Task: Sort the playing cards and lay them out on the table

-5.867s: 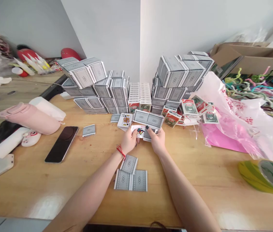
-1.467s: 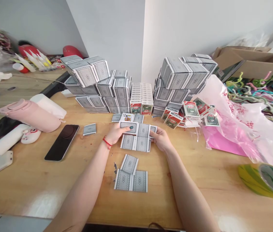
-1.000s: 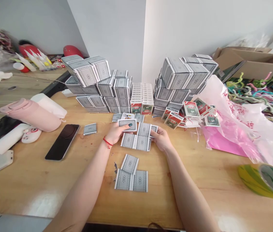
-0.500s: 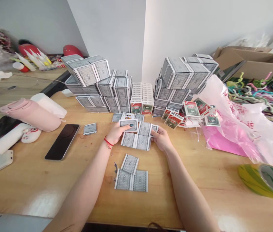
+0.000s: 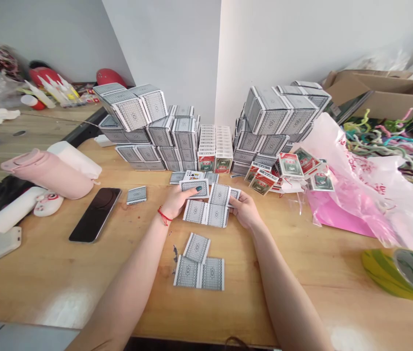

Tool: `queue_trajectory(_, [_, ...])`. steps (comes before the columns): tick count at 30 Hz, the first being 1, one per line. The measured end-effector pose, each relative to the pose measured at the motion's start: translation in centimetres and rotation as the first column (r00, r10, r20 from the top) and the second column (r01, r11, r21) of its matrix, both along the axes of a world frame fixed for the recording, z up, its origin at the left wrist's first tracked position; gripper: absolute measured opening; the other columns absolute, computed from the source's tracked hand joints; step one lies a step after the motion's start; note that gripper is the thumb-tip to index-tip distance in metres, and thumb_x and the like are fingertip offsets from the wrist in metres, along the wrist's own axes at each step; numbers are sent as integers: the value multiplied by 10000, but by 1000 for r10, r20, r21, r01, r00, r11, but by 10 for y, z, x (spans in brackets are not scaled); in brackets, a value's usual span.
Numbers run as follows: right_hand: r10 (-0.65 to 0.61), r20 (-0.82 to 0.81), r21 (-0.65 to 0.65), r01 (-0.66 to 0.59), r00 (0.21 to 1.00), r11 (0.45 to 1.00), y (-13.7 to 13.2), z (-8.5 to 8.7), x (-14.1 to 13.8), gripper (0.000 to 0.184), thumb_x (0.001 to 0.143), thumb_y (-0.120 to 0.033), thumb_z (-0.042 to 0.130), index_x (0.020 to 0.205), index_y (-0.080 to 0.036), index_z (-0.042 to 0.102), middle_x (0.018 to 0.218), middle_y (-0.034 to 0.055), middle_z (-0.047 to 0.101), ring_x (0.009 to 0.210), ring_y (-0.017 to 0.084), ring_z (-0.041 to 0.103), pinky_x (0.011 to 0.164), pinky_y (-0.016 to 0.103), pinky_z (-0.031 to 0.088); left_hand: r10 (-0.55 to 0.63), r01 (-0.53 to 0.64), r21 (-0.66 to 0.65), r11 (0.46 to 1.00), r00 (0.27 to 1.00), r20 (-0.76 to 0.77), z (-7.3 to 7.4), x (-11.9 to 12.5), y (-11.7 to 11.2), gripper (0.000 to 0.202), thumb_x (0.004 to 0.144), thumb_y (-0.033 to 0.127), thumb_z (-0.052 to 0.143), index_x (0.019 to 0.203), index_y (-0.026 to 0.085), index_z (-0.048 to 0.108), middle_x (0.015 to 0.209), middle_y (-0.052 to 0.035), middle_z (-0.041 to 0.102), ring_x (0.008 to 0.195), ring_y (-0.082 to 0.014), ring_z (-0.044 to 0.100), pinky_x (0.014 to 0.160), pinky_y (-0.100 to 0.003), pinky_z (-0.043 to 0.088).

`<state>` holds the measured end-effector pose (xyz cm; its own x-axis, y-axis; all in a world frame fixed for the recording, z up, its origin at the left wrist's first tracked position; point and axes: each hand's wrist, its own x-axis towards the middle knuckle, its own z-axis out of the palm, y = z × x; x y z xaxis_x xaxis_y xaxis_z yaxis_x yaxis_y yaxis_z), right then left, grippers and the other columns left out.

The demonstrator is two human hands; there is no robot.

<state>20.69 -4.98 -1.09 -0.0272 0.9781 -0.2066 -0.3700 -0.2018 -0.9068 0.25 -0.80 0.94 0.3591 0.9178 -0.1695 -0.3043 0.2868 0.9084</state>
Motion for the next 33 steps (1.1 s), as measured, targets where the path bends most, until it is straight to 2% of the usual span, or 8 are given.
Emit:
queue_trajectory(5, [2,6,3,-2,1000,1000,-1,2,-1,335,596,-376,744,866,-215,631,929,42,686,835,214,642,711,347,527,15,-15,16,1000,1000,13,1,1,-1,436,635,322,702,1030,166,603,1124,-80,613,941,-237,599,770,-398,521])
queue_trajectory(21, [12,-16,-4,-12,1000,1000,-1,2,0,293,608,-346,743,842,-209,629,928,38,686,808,197,645,707,337,524,40,-39,34,999,999,-25,-1,3,-1,448,637,328,698,1041,165,594,1137,-85,603,945,-239,596,756,-404,528])
queue_trajectory(24, [-20,-19,8,20,1000,1000,0,0,0,306,595,-347,751,838,-210,626,894,33,691,766,188,649,685,327,524,63,-53,107,993,993,-95,-2,3,-1,394,661,330,677,1010,160,612,1138,-85,605,955,-231,595,792,-399,511])
queue_trajectory(29, [-39,-20,18,40,999,999,0,-2,0,316,595,-344,752,847,-208,618,856,32,695,729,187,650,635,312,522,234,-120,332,936,916,-326,0,2,0,285,655,298,682,903,160,657,1028,-68,661,983,-224,588,899,-361,442])
queue_trajectory(33, [-45,-32,17,45,998,999,0,-2,-1,297,601,-333,749,835,-206,617,864,24,694,731,180,649,637,303,522,273,-124,374,919,885,-376,2,3,0,267,679,290,656,908,154,655,992,-66,675,958,-218,601,874,-348,452])
